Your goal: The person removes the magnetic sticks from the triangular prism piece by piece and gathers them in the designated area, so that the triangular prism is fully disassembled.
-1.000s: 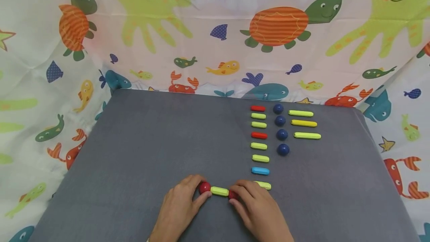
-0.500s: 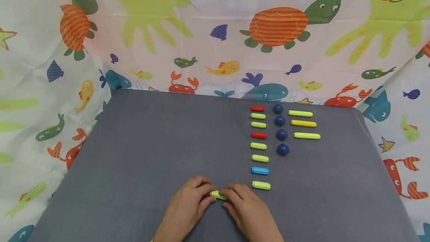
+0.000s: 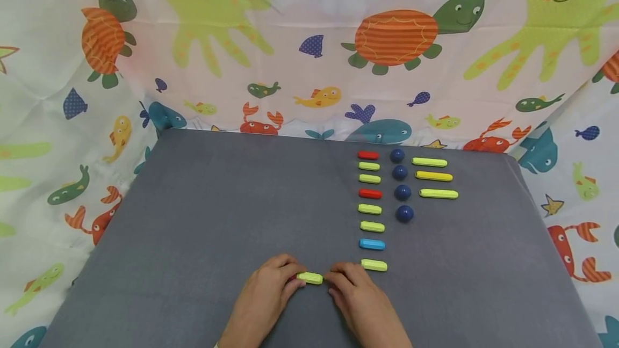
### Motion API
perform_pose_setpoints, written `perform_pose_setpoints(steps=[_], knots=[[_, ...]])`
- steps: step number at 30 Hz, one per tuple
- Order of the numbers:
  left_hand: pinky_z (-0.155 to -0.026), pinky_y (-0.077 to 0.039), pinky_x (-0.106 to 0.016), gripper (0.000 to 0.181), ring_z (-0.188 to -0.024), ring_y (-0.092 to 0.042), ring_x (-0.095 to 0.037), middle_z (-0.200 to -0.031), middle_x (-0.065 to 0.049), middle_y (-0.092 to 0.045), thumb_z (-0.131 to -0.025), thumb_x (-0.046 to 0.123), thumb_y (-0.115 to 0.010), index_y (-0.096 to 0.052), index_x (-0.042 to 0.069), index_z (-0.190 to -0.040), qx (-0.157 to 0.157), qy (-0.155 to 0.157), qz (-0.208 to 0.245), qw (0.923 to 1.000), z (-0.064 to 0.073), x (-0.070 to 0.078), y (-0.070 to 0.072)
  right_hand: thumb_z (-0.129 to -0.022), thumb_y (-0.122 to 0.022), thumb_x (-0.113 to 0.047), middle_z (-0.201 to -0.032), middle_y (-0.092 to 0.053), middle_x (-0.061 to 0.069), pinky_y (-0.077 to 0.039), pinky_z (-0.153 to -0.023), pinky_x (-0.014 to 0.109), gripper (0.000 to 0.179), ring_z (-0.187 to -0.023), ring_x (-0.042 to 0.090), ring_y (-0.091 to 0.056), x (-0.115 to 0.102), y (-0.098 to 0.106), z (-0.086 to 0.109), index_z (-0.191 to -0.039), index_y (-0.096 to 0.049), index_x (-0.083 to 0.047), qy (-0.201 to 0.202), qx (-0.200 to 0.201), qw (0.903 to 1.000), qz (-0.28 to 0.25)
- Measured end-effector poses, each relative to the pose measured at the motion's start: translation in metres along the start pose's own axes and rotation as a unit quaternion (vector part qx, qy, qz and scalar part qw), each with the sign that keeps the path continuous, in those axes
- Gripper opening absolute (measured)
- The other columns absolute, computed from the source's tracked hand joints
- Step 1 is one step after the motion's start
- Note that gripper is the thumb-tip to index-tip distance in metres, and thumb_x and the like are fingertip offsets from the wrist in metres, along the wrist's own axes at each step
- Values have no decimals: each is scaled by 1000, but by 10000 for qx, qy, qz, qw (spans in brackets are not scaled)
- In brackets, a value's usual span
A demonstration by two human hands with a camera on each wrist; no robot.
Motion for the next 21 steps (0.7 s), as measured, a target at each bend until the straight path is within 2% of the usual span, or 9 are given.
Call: perform_pose_setpoints(steps=[7,14,21], knots=[[-70,-57,-27,16,-88,-65,-6,-103,12,-69,-90,27,-84,-82,23,-105,-12,89,169,9998,1,-7,3,-79,-95,-11,-120,-65,-8,-55,-87,26,44,-107,10,-64,20,26,4,-118,-74,-16,16,560,9984,77],[-69,-57,-27,16,-88,-64,-5,-103,13,-69,-89,28,-85,-82,24,-105,30,32,269,9996,4,-2,2,-75,-95,-2,-122,-66,-1,-41,-96,6,55,-106,15,-64,52,53,6,-124,-71,-12,-231,1072,9938,167],[-65,-54,-23,17,-87,-61,-2,-102,15,-68,-87,26,-87,-81,25,-103,-21,-24,321,9995,5,5,-1,-71,-95,6,-118,-67,6,-29,-100,-2,57,-102,21,-66,80,70,5,-122,-71,-5,-402,1401,9890,234]])
Point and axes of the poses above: each hand's wrist, its own z-axis away from the middle knuckle, its own y-axis out of the back of the hand, x = y × z, the point moved 9 cm from there along -z, towards the middle knuckle
